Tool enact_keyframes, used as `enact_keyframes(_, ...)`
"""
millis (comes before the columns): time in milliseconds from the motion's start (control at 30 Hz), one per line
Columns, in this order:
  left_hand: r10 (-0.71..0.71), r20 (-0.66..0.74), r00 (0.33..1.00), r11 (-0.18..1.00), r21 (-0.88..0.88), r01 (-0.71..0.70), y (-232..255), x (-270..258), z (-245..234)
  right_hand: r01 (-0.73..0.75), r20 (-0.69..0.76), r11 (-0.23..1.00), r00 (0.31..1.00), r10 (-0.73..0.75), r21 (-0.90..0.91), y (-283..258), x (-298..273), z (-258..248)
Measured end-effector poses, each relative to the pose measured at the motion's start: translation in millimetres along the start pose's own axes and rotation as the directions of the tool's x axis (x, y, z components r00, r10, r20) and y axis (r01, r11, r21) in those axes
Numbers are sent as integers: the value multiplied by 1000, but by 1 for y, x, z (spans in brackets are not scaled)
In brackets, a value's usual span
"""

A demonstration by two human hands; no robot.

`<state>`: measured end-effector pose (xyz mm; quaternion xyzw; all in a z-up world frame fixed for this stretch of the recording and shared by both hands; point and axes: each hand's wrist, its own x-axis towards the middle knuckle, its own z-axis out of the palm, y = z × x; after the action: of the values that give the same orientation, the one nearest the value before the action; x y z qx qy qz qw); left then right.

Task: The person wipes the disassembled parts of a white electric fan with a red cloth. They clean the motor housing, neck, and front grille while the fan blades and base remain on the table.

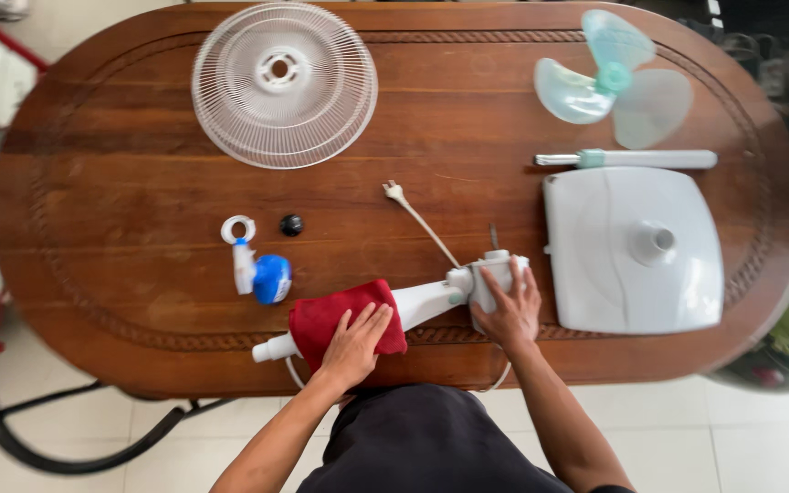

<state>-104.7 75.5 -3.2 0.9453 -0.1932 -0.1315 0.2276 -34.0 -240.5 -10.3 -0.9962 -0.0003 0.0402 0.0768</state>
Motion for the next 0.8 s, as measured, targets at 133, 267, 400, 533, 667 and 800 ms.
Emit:
enact_keyframes(133, -13, 43, 999, 997, 71, 10, -3, -24, -10, 9, -35, 999, 999, -7, 38, -1, -5, 0)
enact_keyframes(267, -50, 64, 997, 995, 95, 44, 4, -12, -7, 4, -20, 1000, 1000, -4, 26, 1, -2, -2)
enact_keyframes(400, -35, 76, 996, 988, 149, 23, 13, 24, 4, 16, -28, 1000, 999, -15, 27, 1, -4, -2)
enact_keyframes(533, -44, 117, 992, 962, 272, 11, 23, 58, 15, 24, -38, 1000, 999, -23, 18, -1, -3, -1)
enact_keyframes(667, -91, 84, 992, 976, 207, 72, 24, 68, 20, 13, -50, 1000, 999, -12, 7, -3, -3, 0)
enact_keyframes(800, -40, -11, 999, 984, 175, 42, 16, 56, 21, -7, -30, 1000, 1000, 8, 30, -4, -4, 0)
